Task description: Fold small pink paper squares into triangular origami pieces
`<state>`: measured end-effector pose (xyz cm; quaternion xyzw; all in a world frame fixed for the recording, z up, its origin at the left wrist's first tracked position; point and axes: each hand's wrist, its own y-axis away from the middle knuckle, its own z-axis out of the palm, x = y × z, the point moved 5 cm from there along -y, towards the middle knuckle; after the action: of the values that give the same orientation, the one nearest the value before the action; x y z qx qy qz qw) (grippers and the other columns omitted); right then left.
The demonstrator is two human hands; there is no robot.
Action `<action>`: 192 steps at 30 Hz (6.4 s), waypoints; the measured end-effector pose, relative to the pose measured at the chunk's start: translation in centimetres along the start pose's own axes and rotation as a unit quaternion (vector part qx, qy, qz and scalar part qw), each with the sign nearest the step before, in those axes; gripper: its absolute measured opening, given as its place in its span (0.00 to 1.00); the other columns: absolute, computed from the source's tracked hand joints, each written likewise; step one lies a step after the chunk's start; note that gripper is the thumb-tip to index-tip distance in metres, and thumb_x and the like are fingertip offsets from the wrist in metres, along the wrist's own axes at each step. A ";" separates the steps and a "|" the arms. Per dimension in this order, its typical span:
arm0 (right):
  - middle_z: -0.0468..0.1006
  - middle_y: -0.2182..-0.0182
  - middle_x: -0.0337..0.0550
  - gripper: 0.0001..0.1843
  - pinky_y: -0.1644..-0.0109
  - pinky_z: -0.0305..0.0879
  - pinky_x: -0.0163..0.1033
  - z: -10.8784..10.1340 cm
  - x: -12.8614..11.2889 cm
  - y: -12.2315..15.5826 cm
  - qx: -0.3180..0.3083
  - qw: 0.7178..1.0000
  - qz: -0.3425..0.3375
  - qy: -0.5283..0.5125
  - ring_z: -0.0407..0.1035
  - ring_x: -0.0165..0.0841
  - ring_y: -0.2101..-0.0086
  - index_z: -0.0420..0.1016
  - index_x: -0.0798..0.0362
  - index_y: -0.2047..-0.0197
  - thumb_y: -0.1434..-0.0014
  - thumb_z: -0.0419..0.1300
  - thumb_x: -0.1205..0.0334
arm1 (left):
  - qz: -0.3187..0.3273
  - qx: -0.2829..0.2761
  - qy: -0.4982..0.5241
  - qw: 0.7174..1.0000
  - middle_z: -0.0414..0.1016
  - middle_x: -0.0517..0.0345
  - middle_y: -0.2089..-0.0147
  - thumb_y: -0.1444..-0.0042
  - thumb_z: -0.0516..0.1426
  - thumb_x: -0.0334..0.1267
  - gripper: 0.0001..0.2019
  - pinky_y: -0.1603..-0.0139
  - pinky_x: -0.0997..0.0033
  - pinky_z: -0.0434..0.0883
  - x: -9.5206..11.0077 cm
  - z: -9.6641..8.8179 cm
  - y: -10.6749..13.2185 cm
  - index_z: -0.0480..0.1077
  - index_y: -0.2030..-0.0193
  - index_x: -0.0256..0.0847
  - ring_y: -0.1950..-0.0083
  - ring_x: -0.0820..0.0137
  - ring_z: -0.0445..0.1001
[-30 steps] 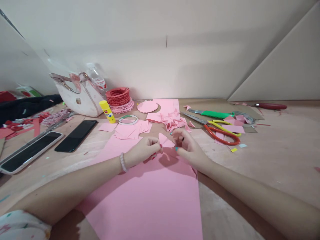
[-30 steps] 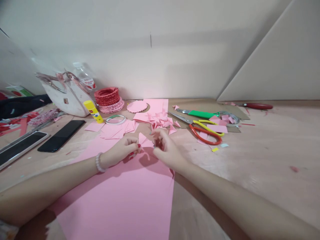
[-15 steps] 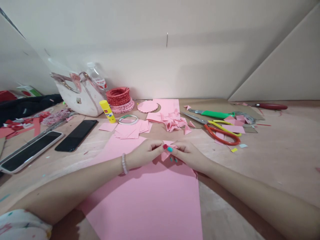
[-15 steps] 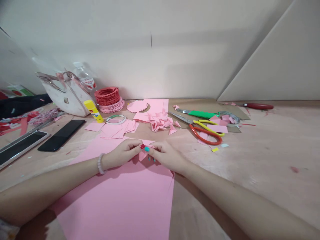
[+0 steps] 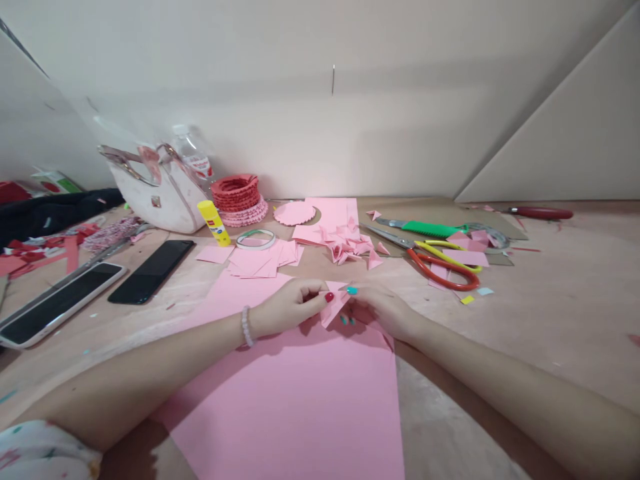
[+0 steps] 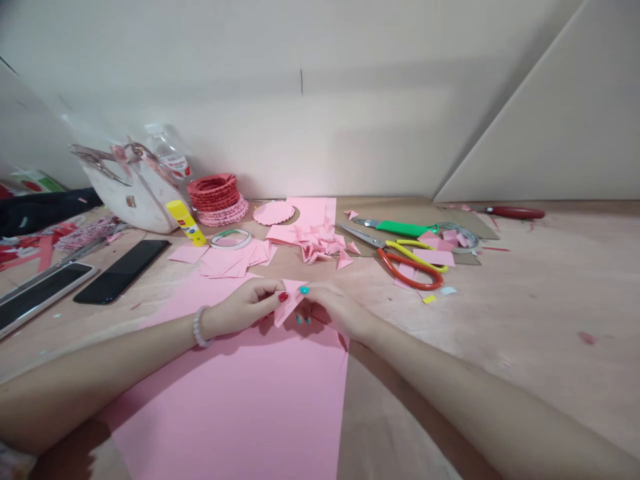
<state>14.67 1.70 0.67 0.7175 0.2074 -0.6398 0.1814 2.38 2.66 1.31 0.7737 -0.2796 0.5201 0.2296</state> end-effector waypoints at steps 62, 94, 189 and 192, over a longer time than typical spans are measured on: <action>0.67 0.73 0.36 0.07 0.71 0.59 0.32 -0.3 -0.4 0.0 0.091 0.994 -0.051 0.020 0.62 0.27 0.73 0.64 0.52 0.64 0.49 0.56 0.67 | 0.001 -0.010 -0.047 0.999 0.62 0.64 0.79 0.45 0.47 0.42 0.12 0.81 0.82 0.60 -0.6 0.0 -0.2 0.63 0.71 0.36 0.82 0.80 0.63; 0.68 0.70 0.39 0.04 0.67 0.59 0.33 -0.1 -0.7 0.0 0.078 0.989 -0.070 0.107 0.63 0.29 0.68 0.67 0.52 0.65 0.45 0.54 0.63 | 0.056 0.031 0.077 0.995 0.66 0.62 0.72 0.47 0.53 0.38 0.12 0.69 0.79 0.63 -0.5 -0.7 -0.9 0.57 0.58 0.39 0.70 0.77 0.66; 0.72 0.78 0.38 0.09 0.76 0.59 0.31 -0.9 0.3 -0.4 0.115 0.993 0.015 -0.035 0.63 0.25 0.79 0.68 0.56 0.73 0.45 0.53 0.60 | 0.011 0.141 0.006 0.990 0.69 0.61 0.79 0.46 0.49 0.39 0.09 0.89 0.84 0.59 -0.3 -1.2 0.0 0.65 0.69 0.34 0.87 0.81 0.61; 0.73 0.77 0.40 0.09 0.79 0.58 0.30 -0.9 0.2 -0.4 0.117 0.993 0.022 -0.020 0.63 0.25 0.80 0.69 0.56 0.72 0.46 0.53 0.60 | 0.008 0.144 0.010 0.989 0.69 0.61 0.79 0.46 0.49 0.40 0.10 0.89 0.84 0.58 -0.3 -1.2 0.0 0.64 0.70 0.35 0.87 0.82 0.61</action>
<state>15.26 2.54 0.55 0.7255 0.1119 -0.6694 0.1143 1.54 3.51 1.47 0.7916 -0.2053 0.5641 0.1143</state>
